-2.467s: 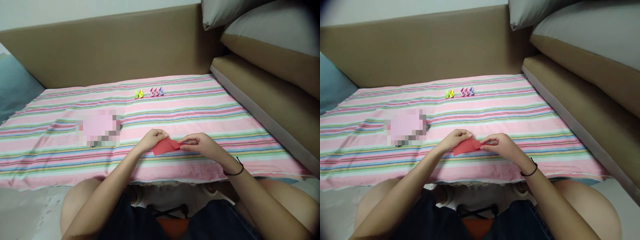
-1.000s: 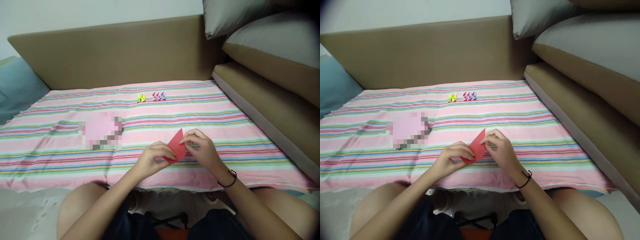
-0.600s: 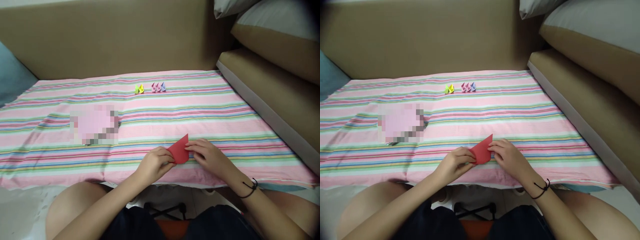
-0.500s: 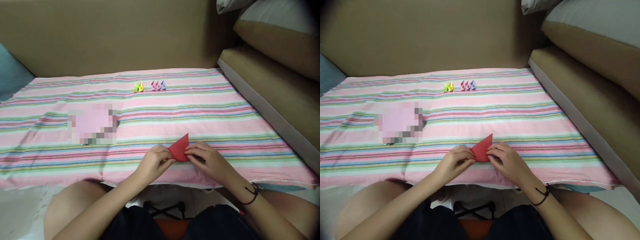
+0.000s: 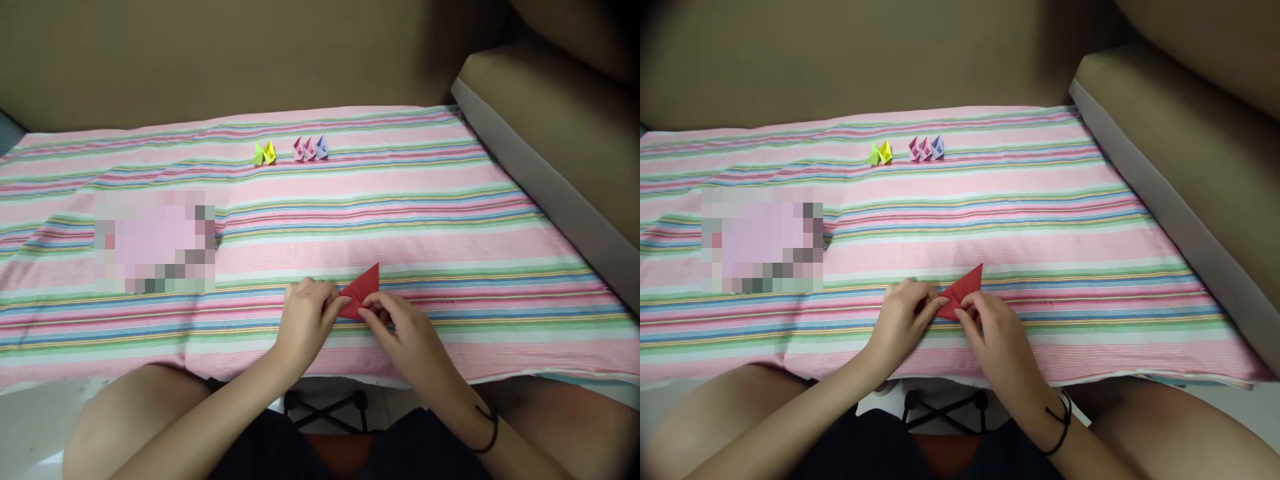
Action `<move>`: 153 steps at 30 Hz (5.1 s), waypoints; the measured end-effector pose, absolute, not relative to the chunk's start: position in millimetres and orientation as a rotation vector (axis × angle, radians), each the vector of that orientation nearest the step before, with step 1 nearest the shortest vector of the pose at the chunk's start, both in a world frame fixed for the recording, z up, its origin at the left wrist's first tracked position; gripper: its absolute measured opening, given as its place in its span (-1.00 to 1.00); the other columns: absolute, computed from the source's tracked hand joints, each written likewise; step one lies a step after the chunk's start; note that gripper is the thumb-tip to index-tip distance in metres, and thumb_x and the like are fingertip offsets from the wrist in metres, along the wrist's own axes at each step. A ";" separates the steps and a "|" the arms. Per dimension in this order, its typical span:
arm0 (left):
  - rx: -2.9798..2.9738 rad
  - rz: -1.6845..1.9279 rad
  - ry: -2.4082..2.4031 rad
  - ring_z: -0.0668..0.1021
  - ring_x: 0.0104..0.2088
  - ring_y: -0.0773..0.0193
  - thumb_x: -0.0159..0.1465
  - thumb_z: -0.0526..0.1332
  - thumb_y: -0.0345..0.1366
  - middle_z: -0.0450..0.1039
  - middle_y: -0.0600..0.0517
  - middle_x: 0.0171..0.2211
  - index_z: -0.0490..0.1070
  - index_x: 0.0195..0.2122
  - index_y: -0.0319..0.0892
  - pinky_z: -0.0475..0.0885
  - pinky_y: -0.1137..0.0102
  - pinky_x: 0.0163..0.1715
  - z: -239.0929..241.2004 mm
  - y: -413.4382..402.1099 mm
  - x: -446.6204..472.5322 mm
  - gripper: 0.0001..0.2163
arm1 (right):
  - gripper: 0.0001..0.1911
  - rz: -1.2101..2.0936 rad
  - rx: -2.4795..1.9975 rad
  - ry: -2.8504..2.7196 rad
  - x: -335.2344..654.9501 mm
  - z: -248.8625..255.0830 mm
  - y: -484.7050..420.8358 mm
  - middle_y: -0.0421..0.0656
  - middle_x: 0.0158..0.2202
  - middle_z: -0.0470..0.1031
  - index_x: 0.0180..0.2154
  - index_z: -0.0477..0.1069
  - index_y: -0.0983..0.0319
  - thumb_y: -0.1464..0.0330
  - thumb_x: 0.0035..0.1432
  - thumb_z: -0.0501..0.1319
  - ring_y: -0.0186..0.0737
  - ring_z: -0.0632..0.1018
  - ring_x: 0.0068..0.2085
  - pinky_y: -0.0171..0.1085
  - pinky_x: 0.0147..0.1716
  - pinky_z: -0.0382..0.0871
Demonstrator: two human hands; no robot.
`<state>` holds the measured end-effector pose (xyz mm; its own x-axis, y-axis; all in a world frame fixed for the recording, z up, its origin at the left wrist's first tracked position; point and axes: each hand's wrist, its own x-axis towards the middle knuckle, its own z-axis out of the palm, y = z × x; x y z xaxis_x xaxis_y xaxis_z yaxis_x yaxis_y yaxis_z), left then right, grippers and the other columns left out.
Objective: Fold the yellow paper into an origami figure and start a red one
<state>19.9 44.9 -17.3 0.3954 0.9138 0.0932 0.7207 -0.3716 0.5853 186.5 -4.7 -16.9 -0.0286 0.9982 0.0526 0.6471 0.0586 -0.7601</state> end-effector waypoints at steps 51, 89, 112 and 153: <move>2.836 0.532 1.078 0.36 0.18 -0.07 0.27 0.12 -0.41 0.35 -0.24 0.14 0.36 0.08 -0.48 0.34 0.17 0.11 -24.4 -0.4 23.9 -0.63 | -0.65 0.432 -1.670 -2.016 201.7 -19.4 0.8 -0.03 0.07 0.35 0.07 0.34 0.27 0.38 0.24 0.13 -0.08 0.36 0.09 -0.05 0.08 0.25; 2.823 0.459 1.057 0.24 0.25 -0.11 0.22 0.14 -0.38 0.23 -0.35 0.20 0.26 0.19 -0.28 0.31 0.10 0.12 -29.8 -3.4 21.2 -0.52 | -0.62 0.881 -1.660 -1.955 227.3 -2.6 11.4 -0.15 0.14 0.34 0.10 0.30 0.06 0.35 0.25 0.11 -0.12 0.34 0.17 -0.01 0.11 0.31; 2.839 0.511 1.076 0.28 0.23 -0.08 0.26 0.15 -0.34 0.24 -0.32 0.21 0.30 0.16 -0.31 0.30 0.14 0.15 -29.8 -1.5 24.4 -0.57 | -0.49 0.868 -1.623 -1.911 219.7 -4.0 9.9 -0.08 0.12 0.32 0.13 0.21 0.10 0.44 0.12 0.15 -0.05 0.31 0.18 0.06 0.11 0.28; 2.858 0.540 1.071 0.30 0.22 -0.10 0.24 0.16 -0.34 0.30 -0.36 0.15 0.31 0.13 -0.35 0.34 0.12 0.12 -30.6 -2.3 25.3 -0.57 | -0.54 0.814 -1.635 -1.865 209.7 -9.6 2.2 -0.12 0.23 0.15 0.05 0.25 0.09 0.53 0.12 0.08 -0.13 0.17 0.27 0.01 0.20 0.12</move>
<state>25.3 -2.3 -30.6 0.7007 0.6443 0.3066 0.6295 -0.7605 0.1595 209.7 2.2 -9.6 -0.1314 0.9913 -0.0017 0.6751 0.0882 -0.7324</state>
